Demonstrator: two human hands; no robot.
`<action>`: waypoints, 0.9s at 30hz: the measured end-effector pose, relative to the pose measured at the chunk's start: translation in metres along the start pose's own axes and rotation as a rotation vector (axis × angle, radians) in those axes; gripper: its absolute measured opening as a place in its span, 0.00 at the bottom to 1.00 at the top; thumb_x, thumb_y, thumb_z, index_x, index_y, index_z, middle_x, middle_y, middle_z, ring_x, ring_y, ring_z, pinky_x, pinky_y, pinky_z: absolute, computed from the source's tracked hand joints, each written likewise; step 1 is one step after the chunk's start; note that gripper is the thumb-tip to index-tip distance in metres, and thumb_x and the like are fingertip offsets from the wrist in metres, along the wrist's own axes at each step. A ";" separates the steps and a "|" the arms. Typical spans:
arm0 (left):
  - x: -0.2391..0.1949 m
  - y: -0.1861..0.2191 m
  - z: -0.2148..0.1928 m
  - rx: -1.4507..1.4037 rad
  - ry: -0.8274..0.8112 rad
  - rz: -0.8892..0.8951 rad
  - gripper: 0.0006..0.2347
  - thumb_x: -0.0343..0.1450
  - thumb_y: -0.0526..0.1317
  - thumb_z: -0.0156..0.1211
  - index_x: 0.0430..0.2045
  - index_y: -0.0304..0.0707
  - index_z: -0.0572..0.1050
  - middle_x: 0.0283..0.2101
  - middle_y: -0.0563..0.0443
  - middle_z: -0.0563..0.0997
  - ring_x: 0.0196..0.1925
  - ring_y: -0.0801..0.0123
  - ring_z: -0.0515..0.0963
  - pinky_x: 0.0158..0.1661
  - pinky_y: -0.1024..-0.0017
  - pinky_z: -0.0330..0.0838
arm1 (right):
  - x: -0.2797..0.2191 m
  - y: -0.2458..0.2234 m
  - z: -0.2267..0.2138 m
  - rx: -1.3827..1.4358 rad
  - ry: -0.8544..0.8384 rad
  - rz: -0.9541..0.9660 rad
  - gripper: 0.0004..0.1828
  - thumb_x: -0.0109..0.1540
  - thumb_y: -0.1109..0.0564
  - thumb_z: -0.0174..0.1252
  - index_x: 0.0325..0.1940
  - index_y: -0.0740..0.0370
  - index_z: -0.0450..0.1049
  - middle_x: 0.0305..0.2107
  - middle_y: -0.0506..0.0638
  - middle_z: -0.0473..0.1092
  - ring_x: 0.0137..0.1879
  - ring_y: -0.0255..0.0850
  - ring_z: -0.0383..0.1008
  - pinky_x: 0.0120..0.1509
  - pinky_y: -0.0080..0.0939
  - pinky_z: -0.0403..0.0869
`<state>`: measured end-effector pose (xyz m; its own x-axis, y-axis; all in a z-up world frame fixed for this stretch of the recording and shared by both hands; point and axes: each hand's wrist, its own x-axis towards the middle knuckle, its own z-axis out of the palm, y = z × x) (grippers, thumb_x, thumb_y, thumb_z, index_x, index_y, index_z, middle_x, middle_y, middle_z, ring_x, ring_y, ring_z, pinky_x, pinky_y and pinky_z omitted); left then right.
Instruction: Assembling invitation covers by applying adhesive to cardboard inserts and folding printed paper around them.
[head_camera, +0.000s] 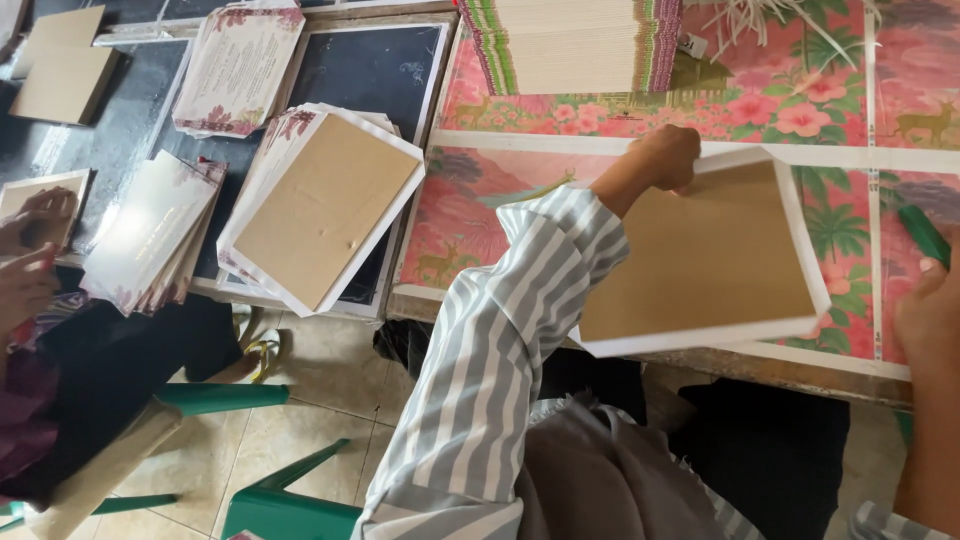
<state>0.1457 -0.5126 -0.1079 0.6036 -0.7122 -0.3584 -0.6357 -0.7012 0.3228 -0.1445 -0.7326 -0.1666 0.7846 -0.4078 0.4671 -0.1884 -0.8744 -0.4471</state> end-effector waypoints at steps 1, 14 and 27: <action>-0.005 0.003 0.000 -0.001 0.002 0.000 0.12 0.54 0.36 0.66 0.27 0.41 0.71 0.33 0.54 0.75 0.35 0.65 0.76 0.25 0.67 0.71 | 0.000 0.002 0.001 -0.001 0.000 -0.002 0.20 0.73 0.69 0.41 0.70 0.77 0.60 0.52 0.75 0.64 0.53 0.69 0.64 0.53 0.56 0.62; -0.068 0.021 0.085 0.223 0.823 -0.054 0.11 0.63 0.37 0.50 0.38 0.38 0.68 0.46 0.43 0.65 0.49 0.50 0.65 0.45 0.42 0.59 | 0.049 -0.010 0.026 0.027 -0.039 0.069 0.25 0.67 0.73 0.43 0.69 0.72 0.61 0.51 0.71 0.64 0.48 0.63 0.65 0.47 0.51 0.62; -0.110 0.026 0.074 0.090 0.982 -0.062 0.17 0.62 0.49 0.50 0.36 0.35 0.68 0.41 0.37 0.69 0.42 0.46 0.67 0.42 0.50 0.62 | 0.070 -0.190 0.064 -0.210 -0.257 0.036 0.30 0.58 0.64 0.52 0.63 0.42 0.68 0.37 0.62 0.59 0.40 0.63 0.62 0.46 0.58 0.64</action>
<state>0.0275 -0.4502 -0.1246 0.7425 -0.4140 0.5266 -0.5992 -0.7619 0.2459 -0.0157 -0.5786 -0.0979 0.8937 -0.3827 0.2341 -0.3150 -0.9069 -0.2800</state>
